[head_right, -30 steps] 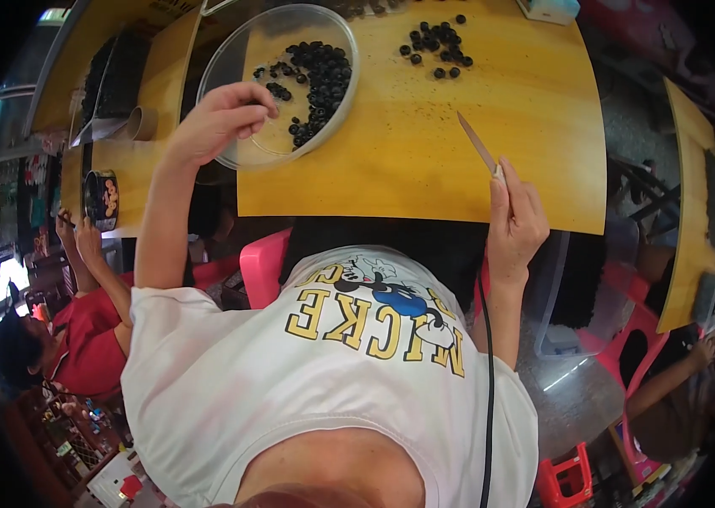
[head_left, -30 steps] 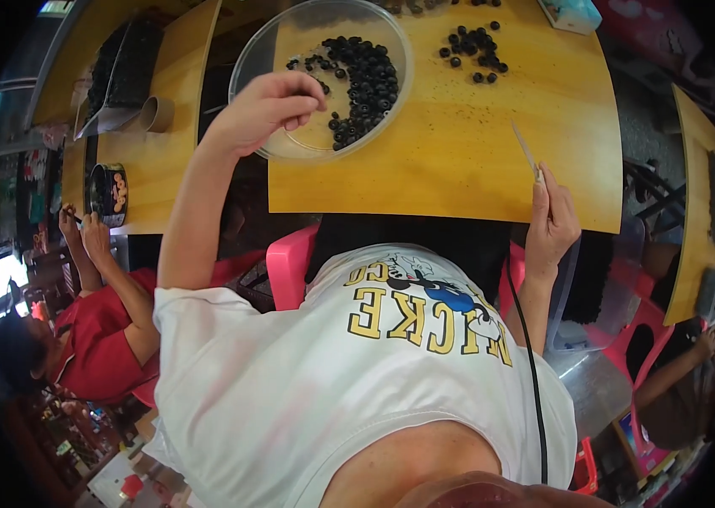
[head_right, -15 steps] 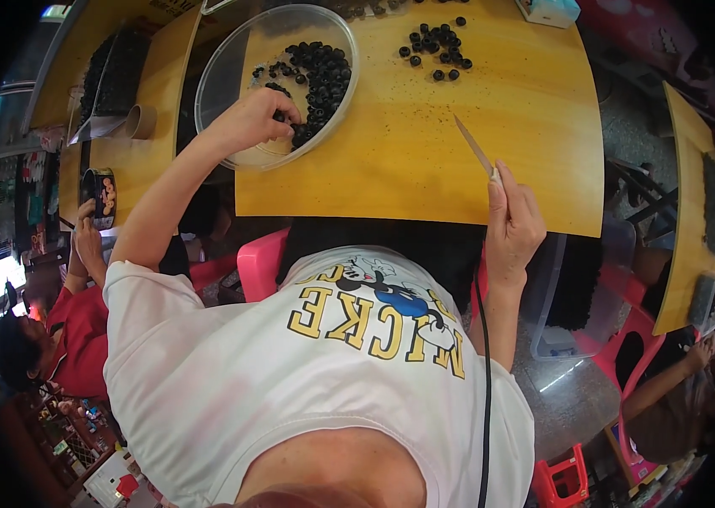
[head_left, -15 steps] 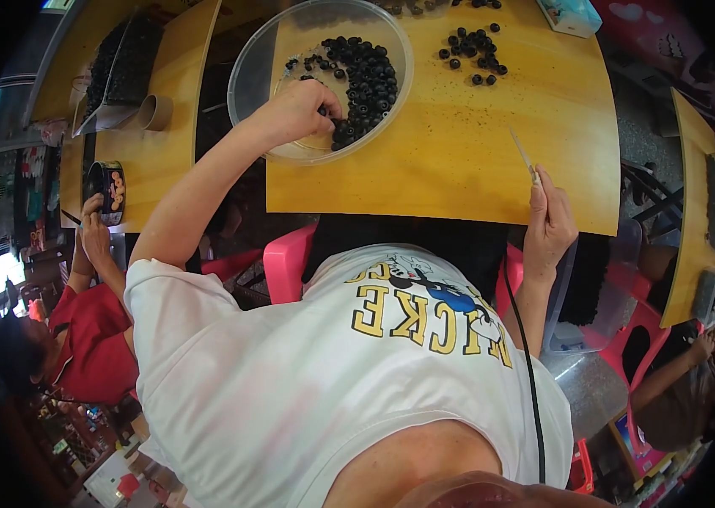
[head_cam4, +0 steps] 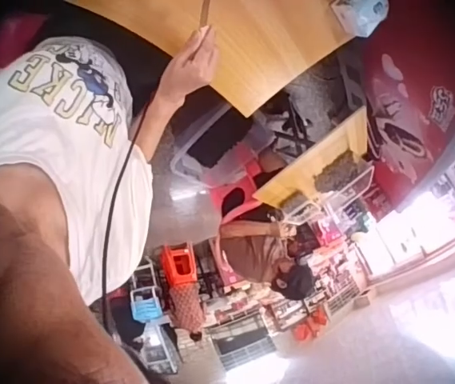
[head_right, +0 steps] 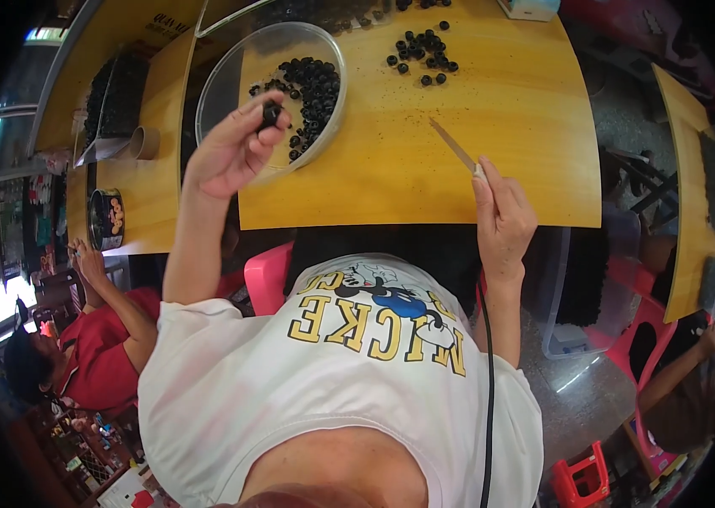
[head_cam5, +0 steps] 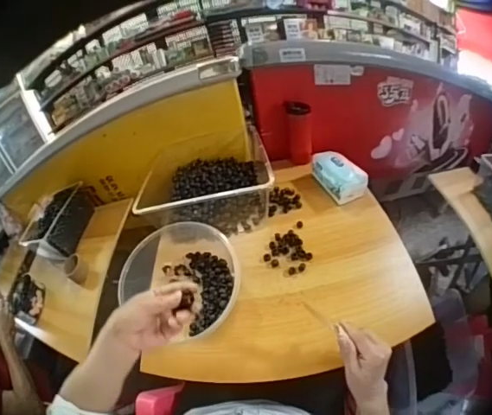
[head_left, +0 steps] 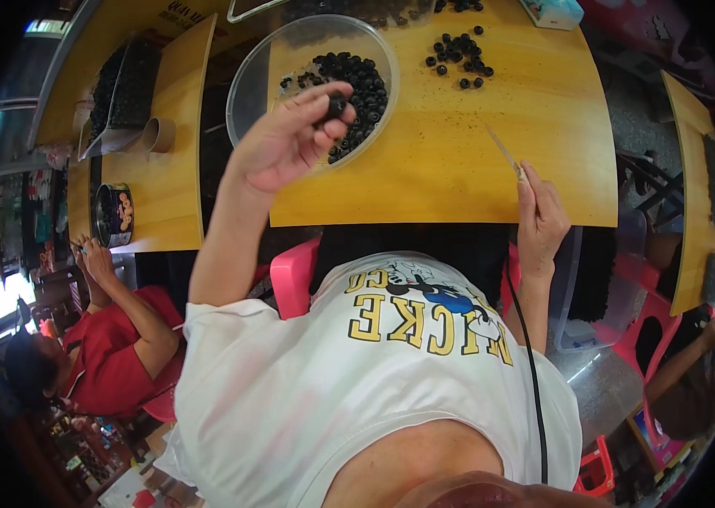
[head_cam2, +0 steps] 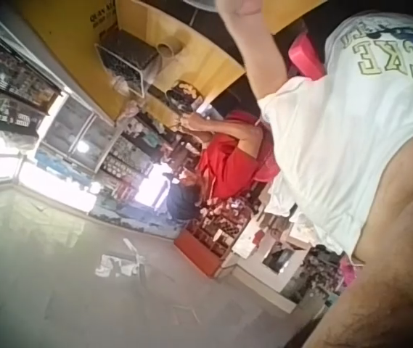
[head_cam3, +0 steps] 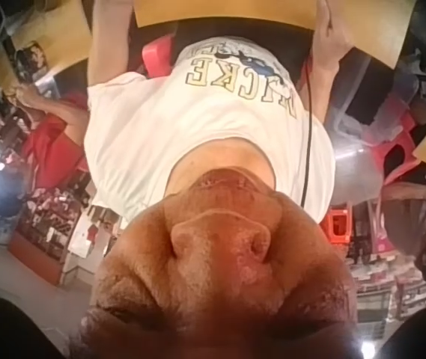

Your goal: Cutting small black berries one by one using a small knife at a workstation.

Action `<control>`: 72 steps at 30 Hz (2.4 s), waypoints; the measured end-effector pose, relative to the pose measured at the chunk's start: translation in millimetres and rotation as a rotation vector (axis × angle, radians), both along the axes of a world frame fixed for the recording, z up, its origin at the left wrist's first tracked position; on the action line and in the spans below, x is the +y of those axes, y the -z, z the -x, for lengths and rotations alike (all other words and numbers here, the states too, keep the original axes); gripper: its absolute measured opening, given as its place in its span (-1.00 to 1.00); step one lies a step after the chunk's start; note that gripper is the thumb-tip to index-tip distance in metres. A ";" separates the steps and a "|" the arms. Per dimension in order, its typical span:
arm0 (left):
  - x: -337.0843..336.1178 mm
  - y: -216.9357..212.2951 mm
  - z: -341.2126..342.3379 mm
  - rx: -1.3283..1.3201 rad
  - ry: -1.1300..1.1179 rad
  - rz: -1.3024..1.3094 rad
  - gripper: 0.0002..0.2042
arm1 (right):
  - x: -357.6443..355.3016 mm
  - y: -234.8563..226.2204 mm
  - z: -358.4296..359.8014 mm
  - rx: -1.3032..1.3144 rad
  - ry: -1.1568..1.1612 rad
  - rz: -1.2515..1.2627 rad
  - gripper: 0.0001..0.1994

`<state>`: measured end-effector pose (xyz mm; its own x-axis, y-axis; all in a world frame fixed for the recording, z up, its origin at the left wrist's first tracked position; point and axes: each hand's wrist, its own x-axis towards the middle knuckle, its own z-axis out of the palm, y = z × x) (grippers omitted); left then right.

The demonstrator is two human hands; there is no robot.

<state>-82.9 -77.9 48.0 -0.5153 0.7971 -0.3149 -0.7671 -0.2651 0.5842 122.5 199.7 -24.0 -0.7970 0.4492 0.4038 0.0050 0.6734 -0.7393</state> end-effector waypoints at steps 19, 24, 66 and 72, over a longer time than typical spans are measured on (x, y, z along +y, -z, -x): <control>92.9 40.0 -100.7 -0.603 -0.092 -0.297 -0.85 | -15.3 -35.1 -5.8 0.247 -0.263 -0.161 -0.62; 90.9 45.9 -100.7 -0.658 -0.078 -0.301 -0.86 | -16.1 -30.5 -3.8 0.261 -0.249 -0.228 -0.58; 45.8 9.2 -77.7 -0.101 0.012 -0.184 -0.81 | 7.6 4.4 -10.4 0.047 0.038 0.034 -0.78; 27.3 -49.5 51.9 0.409 -0.078 0.020 -0.75 | 5.7 0.2 -13.2 0.017 0.090 0.019 -0.78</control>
